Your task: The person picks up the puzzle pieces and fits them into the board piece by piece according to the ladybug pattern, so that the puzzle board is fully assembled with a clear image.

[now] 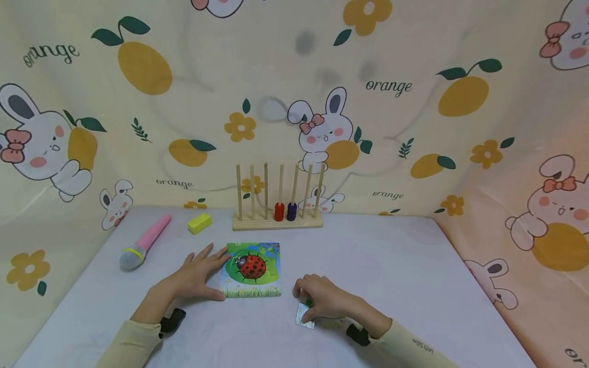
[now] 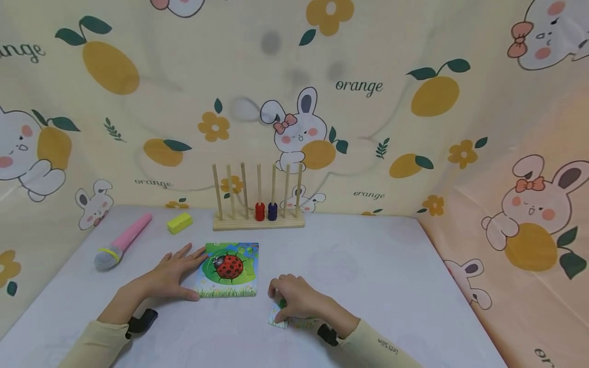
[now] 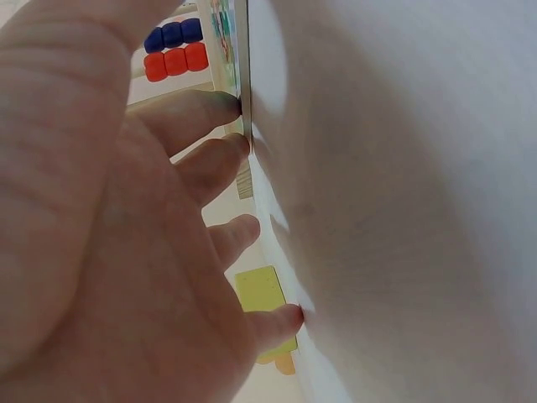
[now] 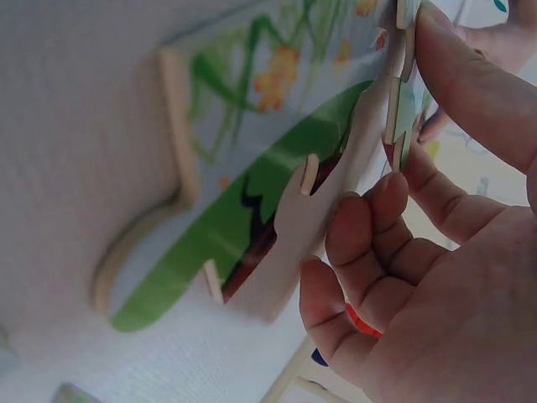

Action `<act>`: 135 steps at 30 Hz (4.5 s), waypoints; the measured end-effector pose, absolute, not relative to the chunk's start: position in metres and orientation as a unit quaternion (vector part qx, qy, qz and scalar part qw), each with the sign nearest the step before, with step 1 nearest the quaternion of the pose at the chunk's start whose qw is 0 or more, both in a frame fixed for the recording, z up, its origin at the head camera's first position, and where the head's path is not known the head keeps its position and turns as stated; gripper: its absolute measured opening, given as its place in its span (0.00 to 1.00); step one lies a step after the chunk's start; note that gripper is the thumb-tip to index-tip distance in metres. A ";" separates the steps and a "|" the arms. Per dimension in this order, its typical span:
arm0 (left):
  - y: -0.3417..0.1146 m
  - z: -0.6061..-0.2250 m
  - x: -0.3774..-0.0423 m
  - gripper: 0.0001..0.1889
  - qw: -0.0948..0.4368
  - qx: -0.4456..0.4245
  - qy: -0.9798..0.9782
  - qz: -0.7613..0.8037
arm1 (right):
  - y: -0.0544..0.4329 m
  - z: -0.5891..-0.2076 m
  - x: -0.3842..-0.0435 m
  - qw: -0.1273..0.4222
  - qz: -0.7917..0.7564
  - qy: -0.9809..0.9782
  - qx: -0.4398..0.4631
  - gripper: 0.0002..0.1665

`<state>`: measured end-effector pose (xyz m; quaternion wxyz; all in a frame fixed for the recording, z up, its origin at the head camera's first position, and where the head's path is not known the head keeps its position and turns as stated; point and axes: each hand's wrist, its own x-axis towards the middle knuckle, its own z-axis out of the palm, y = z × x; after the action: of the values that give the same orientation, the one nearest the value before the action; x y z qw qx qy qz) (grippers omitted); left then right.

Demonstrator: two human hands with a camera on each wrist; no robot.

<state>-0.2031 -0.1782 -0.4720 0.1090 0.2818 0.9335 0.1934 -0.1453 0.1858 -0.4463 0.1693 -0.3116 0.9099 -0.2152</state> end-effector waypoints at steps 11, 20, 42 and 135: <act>-0.179 -0.472 -0.204 0.57 0.102 0.280 0.934 0.196 | 0.187 -0.443 -0.146 0.174 -0.212 0.906 -0.323 0.18; -0.179 -0.473 -0.204 0.57 0.101 0.282 0.933 0.197 | 0.187 -0.444 -0.144 0.173 -0.231 0.903 -0.318 0.17; -0.180 -0.472 -0.201 0.56 0.096 0.292 0.931 0.196 | 0.182 -0.444 -0.137 0.235 -0.328 0.867 -0.292 0.14; -0.180 -0.473 -0.201 0.56 0.106 0.287 0.928 0.211 | 0.026 -0.449 -0.198 0.073 -0.155 0.929 -0.329 0.26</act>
<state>-0.2007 -0.1805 -0.4731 0.1065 0.2867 0.9284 0.2109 -0.1982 0.0257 -0.4491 0.0726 -0.3294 0.9286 -0.1546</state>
